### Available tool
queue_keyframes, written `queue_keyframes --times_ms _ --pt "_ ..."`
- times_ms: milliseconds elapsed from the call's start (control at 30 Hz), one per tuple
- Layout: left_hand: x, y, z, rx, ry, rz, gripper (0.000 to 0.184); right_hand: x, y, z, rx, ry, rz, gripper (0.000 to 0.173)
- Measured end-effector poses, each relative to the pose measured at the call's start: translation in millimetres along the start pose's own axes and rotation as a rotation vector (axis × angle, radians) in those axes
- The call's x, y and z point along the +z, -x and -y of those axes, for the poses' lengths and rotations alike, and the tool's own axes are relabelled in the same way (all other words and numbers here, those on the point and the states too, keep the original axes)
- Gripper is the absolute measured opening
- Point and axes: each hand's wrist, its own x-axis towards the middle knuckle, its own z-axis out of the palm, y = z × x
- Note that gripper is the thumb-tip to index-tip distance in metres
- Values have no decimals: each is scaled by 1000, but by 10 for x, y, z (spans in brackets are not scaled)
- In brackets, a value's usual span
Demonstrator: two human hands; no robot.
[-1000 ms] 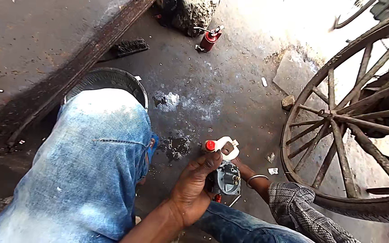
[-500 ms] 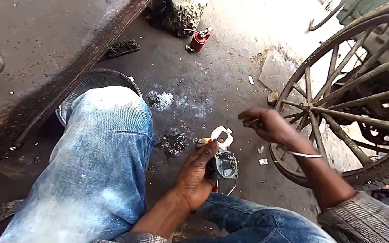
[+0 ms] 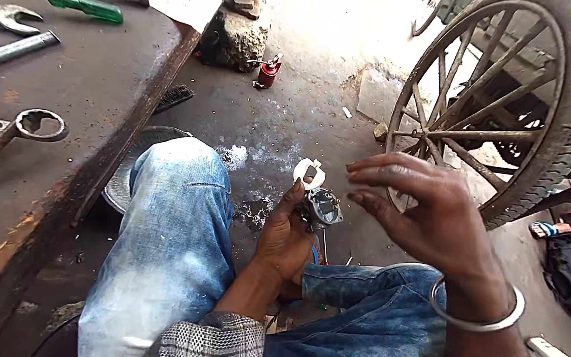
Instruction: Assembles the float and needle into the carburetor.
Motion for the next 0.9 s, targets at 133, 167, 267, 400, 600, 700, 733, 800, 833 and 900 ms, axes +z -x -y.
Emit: queue_keyframes --times_ms 133,167,267,400,600,700,733,800,833,900 --pt "28 22 18 12 19 47 23 222 172 199 43 5 -41 16" --pt "30 20 23 7 35 66 24 269 206 207 48 15 -25 17" --pt "48 37 21 -11 25 82 28 360 298 184 62 88 87 25" --pt "44 47 22 -29 33 124 29 406 357 120 72 78 85 27" --pt "55 68 28 -55 40 152 27 373 291 226 68 -26 -149 13" --pt "69 100 9 -49 29 143 28 497 325 327 61 72 -121 13" --pt "73 104 1 -45 26 143 28 549 326 349 57 121 -95 14" --pt "70 115 -6 -51 37 141 26 627 314 377 48 205 -58 18" --pt "67 120 -7 -59 51 138 26 653 303 380 48 229 -53 18" --pt "72 116 5 -76 82 129 25 674 287 358 65 224 -45 15"
